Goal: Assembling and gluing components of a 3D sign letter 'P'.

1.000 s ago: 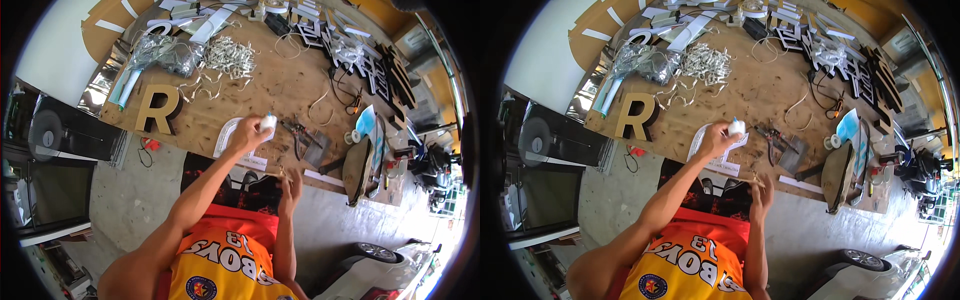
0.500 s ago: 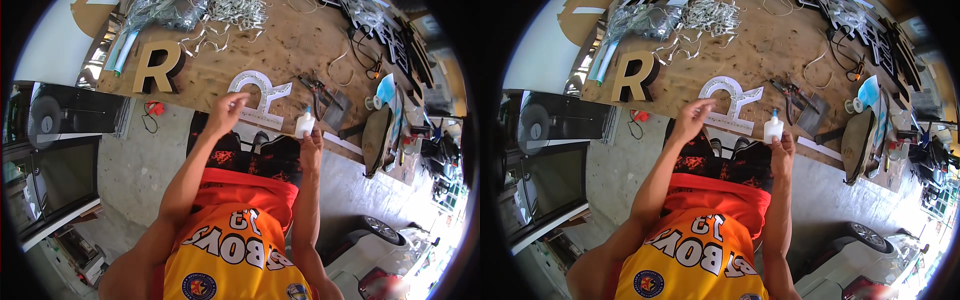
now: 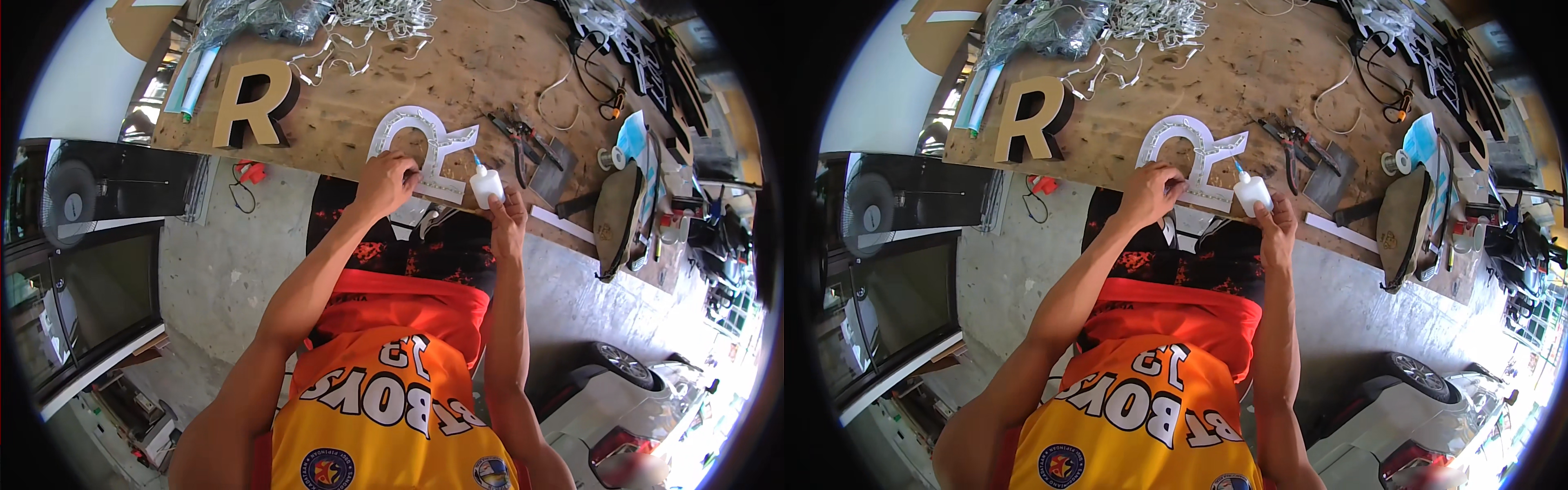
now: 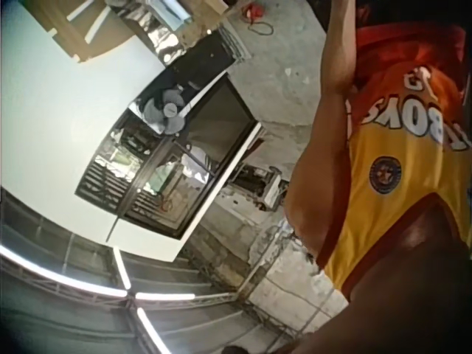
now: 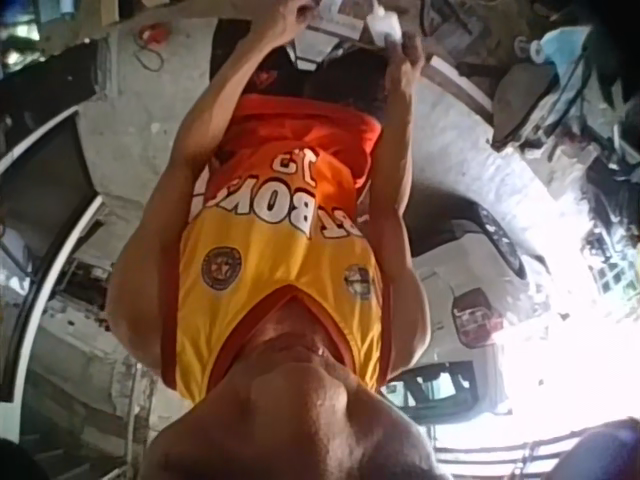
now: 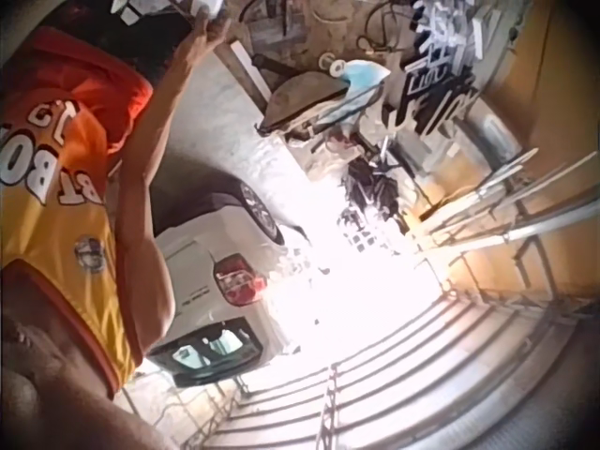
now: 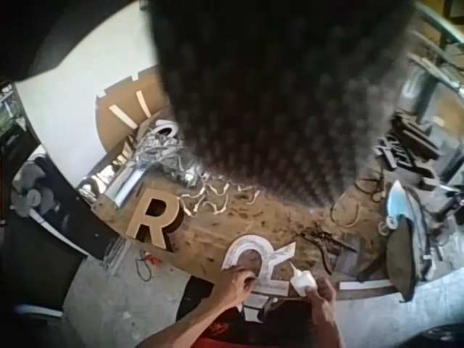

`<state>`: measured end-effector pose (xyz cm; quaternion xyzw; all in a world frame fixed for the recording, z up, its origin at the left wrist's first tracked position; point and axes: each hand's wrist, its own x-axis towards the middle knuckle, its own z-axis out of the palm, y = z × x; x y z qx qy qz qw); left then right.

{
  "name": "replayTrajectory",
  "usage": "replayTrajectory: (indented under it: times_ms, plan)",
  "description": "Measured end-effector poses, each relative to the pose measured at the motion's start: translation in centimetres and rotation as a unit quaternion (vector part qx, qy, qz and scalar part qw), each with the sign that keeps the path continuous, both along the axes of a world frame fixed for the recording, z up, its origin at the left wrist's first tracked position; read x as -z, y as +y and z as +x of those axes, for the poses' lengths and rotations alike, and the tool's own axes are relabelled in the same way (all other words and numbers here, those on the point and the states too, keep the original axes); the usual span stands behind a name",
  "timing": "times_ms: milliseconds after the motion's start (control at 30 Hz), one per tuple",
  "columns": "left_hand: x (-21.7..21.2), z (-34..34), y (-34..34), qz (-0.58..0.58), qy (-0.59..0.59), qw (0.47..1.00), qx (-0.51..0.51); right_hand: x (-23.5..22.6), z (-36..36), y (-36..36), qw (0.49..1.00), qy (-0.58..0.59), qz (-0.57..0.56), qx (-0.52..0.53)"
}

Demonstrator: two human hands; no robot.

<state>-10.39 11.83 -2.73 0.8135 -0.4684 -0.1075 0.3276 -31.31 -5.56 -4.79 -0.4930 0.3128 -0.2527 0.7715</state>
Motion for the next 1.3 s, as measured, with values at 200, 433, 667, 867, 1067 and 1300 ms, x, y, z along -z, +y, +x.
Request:
replayTrajectory:
  times_ms: [200, 433, 667, 867, 1067, 1300]
  plan:
    - [0.1, 0.7, -0.8, 0.018, -0.029, 0.996, 0.082, 1.4, 0.4, 0.9, 0.999, 0.02, -0.011, 0.042]
    - [1.1, 1.8, -0.8, 0.017, 0.027, 0.991, 0.133, 1.6, 0.2, 0.6, 0.999, 0.027, -0.009, 0.03]
    - [0.7, 3.2, 0.8, -0.019, -0.043, 0.975, 0.215, 0.8, -0.2, 0.6, 0.999, 0.013, -0.006, 0.033]
    - [0.4, 2.3, 1.4, -0.04, -0.061, 0.981, 0.182, -1.2, -0.7, 0.2, 0.999, 0.035, -0.012, -0.001]
    - [0.7, 2.2, 1.4, -0.067, -0.09, 0.977, 0.18, -3.0, 0.6, -0.4, 0.973, 0.173, -0.135, -0.077]
    - [0.8, 2.2, 1.5, -0.069, -0.089, 0.977, 0.181, -4.1, 2.1, -0.9, 0.956, 0.2, -0.19, -0.102]
